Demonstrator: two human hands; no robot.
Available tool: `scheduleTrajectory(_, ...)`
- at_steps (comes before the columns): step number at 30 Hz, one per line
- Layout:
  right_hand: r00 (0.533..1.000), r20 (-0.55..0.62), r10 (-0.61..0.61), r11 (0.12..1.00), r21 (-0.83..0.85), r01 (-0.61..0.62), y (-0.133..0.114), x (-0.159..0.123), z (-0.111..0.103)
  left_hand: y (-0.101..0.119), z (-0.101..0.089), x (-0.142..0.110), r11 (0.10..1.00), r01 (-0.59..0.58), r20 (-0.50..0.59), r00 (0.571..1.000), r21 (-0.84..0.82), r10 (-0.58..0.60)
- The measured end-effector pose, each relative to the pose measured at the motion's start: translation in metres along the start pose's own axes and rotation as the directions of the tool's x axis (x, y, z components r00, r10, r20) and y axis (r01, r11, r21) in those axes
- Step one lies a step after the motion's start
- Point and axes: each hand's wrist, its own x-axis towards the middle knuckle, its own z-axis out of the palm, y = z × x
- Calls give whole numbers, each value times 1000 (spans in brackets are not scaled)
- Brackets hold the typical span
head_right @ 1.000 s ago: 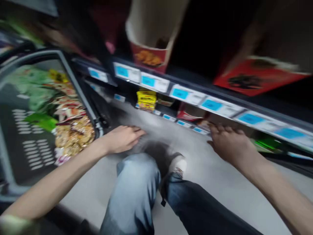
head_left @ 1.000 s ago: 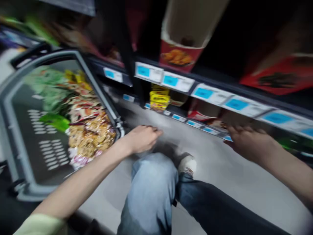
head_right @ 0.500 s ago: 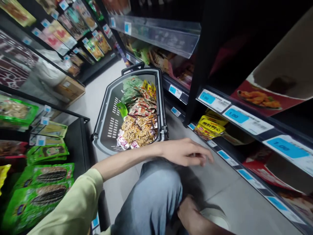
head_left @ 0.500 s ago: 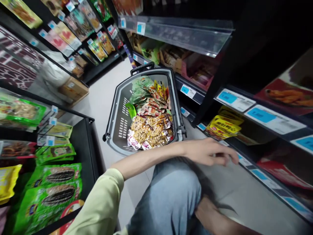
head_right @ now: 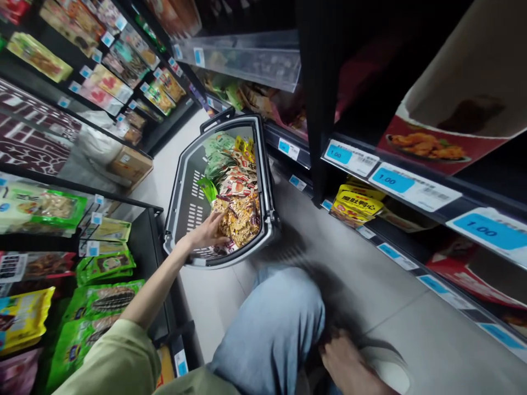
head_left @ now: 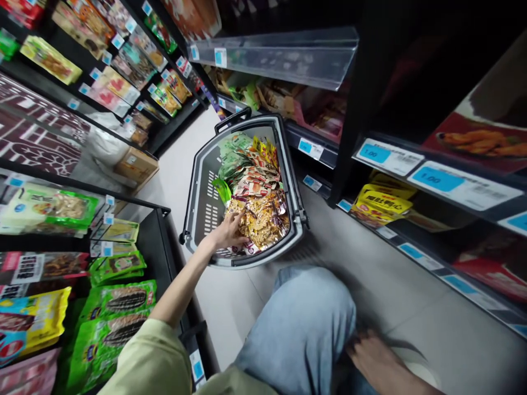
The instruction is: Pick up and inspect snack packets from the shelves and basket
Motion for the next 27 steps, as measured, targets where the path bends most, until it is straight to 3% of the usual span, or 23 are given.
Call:
scheduleTrajectory(3,995,22,-100,989,113,97,6,-8,-4,1,4,4,997,0,36,999,76,-2)
scheduleTrajectory(6,992,-42,-120,980,153,125,6,-16,-37,9,-7,5,988,60,24,998,145,-64)
scheduleTrajectory(10,996,-42,-79,995,-67,77,8,-25,-115,18,-34,-10,958,183,-60,983,222,-174)
scheduleTrajectory(13,987,-160,9,997,-76,-21,9,-44,-189,33,-53,-26,981,68,-259,966,184,-18)
scheduleTrajectory(14,975,-218,32,999,-12,-35,6,-53,-213,41,-59,-28,991,-40,-346,934,131,83)
scheduleTrajectory(16,919,-375,121,979,197,-49,-6,-71,-250,64,-67,-25,938,-346,-482,822,0,303)
scheduleTrajectory(18,834,-478,276,879,476,-19,-24,-84,-271,96,-71,-13,749,-648,-511,695,-138,506)
scheduleTrajectory(19,789,-496,361,776,629,40,-33,-87,-274,114,-71,-5,626,-750,-477,639,-212,604)
scheduleTrajectory(21,718,-478,507,450,857,252,-48,-85,-270,153,-72,12,404,-842,-365,524,-358,770)
scheduleTrajectory(22,688,-436,580,270,900,342,-52,-81,-265,171,-72,18,316,-854,-314,459,-412,831)
scheduleTrajectory(23,641,-401,654,149,899,411,-54,-76,-260,187,-71,24,244,-860,-284,395,-448,874)
scheduleTrajectory(24,609,-375,699,72,884,461,-52,-70,-255,200,-70,29,189,-865,-267,341,-465,901)
scheduleTrajectory(25,607,-349,714,13,873,488,-49,-65,-252,210,-67,34,156,-873,-263,303,-462,916)
scheduleTrajectory(26,614,-339,713,-30,860,509,-46,-60,-249,216,-64,38,146,-883,-271,289,-446,918)
scheduleTrajectory(27,611,-344,713,-56,841,538,-41,-57,-248,219,-60,43,160,-893,-295,301,-420,907)
